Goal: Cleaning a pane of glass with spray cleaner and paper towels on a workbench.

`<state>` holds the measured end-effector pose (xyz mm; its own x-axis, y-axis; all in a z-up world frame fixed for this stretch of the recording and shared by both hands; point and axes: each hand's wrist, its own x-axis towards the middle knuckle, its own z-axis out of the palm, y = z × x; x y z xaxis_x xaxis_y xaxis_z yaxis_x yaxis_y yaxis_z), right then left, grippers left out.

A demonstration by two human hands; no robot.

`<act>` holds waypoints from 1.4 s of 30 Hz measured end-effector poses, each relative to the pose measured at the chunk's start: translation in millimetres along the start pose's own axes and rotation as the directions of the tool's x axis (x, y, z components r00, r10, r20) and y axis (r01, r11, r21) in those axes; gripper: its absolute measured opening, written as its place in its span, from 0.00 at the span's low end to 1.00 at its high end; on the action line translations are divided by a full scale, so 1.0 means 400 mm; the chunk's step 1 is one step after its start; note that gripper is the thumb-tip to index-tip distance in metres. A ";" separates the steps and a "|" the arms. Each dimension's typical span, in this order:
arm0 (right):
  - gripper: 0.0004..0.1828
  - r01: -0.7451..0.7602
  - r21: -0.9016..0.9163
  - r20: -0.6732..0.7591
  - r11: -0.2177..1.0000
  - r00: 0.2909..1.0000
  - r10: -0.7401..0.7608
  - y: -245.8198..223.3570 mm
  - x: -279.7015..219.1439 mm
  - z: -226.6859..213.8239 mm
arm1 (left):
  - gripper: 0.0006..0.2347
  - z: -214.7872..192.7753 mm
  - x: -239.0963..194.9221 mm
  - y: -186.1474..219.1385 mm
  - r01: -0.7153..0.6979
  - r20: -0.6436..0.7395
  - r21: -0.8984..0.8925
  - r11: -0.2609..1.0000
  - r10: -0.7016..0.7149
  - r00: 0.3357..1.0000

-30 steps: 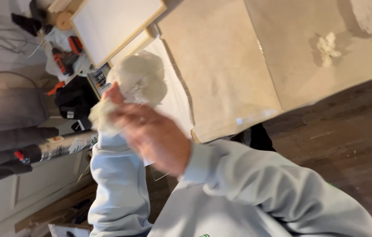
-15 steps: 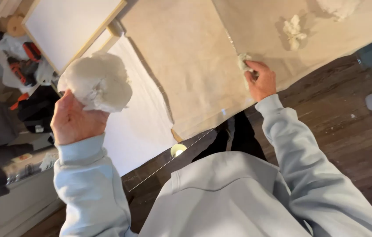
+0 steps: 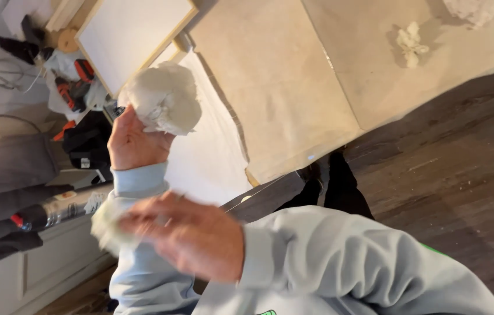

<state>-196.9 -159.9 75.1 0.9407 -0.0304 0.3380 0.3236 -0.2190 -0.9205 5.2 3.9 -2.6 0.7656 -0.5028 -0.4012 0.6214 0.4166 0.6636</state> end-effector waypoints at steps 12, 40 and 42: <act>0.19 -0.539 -0.055 -0.504 0.840 0.742 0.443 0.765 -0.405 -0.403 | 0.23 0.052 -0.016 0.009 -0.023 0.026 -0.053 0.998 0.024 0.999; 0.19 -0.538 -0.121 -0.438 0.834 0.783 0.441 0.823 -0.309 -0.386 | 0.16 0.030 0.028 -0.003 0.010 -0.077 0.003 1.000 -0.010 0.997; 0.19 -0.561 -0.180 -0.479 0.808 0.767 0.427 0.895 -0.339 -0.386 | 0.17 0.008 0.022 -0.002 0.011 -0.092 0.003 1.000 -0.010 0.996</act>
<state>-224.4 -385.0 -270.0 0.8111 -0.5836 -0.0397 -0.2850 -0.3349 -0.8981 11.0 -3.1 -4.6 0.7712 -0.4352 -0.4645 0.6290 0.4090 0.6612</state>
